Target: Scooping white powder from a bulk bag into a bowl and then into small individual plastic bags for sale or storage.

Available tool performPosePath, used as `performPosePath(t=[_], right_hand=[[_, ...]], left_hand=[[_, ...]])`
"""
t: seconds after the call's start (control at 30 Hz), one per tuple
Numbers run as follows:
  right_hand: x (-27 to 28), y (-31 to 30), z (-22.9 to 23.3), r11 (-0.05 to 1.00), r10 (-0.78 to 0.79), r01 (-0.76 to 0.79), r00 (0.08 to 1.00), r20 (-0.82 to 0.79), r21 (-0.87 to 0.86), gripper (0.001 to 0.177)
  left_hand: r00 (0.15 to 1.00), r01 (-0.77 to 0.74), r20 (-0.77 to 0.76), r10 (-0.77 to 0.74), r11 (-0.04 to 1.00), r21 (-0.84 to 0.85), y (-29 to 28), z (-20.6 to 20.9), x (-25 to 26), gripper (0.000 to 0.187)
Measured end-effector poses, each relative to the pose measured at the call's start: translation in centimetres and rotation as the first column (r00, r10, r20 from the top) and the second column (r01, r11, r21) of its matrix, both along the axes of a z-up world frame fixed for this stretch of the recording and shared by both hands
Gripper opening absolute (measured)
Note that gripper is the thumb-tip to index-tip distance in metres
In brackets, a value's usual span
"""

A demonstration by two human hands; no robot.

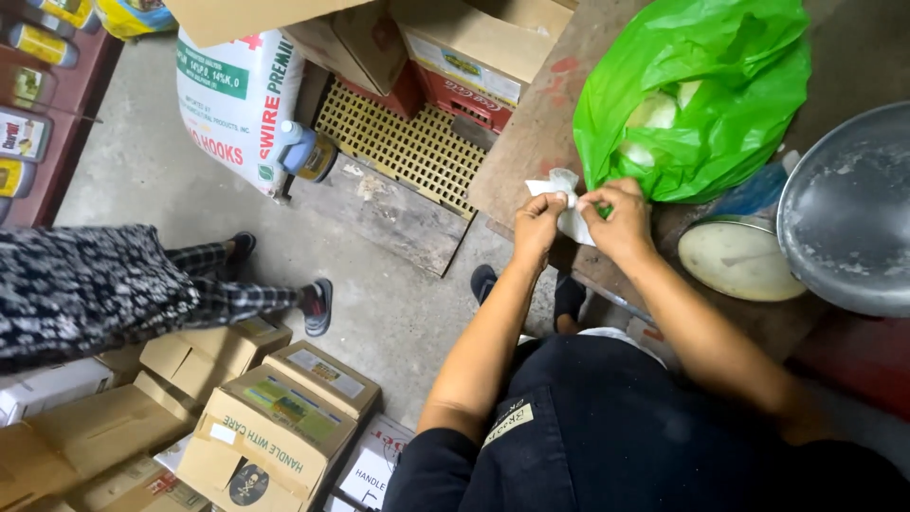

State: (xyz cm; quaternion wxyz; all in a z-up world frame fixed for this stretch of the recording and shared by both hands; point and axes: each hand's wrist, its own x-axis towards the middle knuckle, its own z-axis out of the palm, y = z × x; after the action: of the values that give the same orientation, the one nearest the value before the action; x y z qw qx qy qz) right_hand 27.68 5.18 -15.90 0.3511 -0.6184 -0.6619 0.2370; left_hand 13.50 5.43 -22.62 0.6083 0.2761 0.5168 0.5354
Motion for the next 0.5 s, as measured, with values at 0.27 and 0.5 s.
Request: performPosePath(t=[0.27,0.5], right_hand=[[0.7,0.4,0.4,0.993,0.033,-0.045,0.994,0.107,0.108,0.016],[-0.4,-0.4,4.4,0.988,0.053,-0.077,0.984,0.168,0.135,0.013]], left_hand=[[0.868,0.067,-0.497,0.026,0.984,0.168,-1.4,3.4,-0.6,0.011],[0.273,0.433,-0.942,0.195,0.850,0.301,-0.4,7.6,-2.7,0.019]])
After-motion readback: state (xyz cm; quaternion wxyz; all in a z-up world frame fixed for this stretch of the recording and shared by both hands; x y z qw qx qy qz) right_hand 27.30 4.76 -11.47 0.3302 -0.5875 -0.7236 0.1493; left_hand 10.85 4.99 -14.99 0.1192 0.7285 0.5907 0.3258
